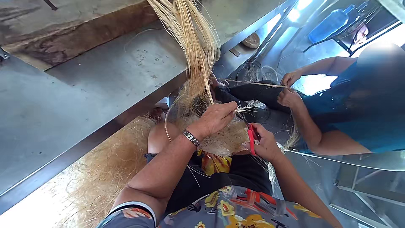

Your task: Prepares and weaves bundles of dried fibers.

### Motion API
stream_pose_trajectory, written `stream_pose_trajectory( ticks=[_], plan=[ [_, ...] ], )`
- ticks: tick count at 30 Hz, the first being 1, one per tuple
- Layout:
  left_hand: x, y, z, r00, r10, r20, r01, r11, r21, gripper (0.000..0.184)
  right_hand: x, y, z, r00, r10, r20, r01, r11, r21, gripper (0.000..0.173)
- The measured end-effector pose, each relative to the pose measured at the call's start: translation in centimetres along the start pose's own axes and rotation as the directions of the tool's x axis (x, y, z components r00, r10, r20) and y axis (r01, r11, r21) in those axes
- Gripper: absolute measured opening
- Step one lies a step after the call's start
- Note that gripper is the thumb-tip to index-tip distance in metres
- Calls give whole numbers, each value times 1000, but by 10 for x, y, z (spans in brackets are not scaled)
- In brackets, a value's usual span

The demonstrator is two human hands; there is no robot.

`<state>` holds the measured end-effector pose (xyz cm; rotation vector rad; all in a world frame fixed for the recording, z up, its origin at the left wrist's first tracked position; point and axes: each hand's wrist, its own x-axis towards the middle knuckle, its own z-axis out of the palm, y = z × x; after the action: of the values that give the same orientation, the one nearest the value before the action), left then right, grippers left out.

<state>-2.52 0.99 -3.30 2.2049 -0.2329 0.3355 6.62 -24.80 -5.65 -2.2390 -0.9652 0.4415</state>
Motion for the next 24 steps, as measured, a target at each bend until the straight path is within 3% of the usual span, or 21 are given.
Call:
stream_pose_trajectory(
  ticks=[5, 16, 24],
  plan=[
    [3, -3, -9, 996, -75, 53, 84, 977, -196, 21, 2, -3, 5, 1000, -7, -12, 7, 1000, -26, 72],
    [6, -2, -17, 974, -138, 178, 152, 986, -65, 31, 13, -12, 5, 989, -110, -97, 105, 993, -55, 60],
    [5, -9, -18, 971, -115, 210, 150, 976, -158, 37, 13, -5, 7, 987, -103, -126, 98, 994, -42, 45]
  ],
)
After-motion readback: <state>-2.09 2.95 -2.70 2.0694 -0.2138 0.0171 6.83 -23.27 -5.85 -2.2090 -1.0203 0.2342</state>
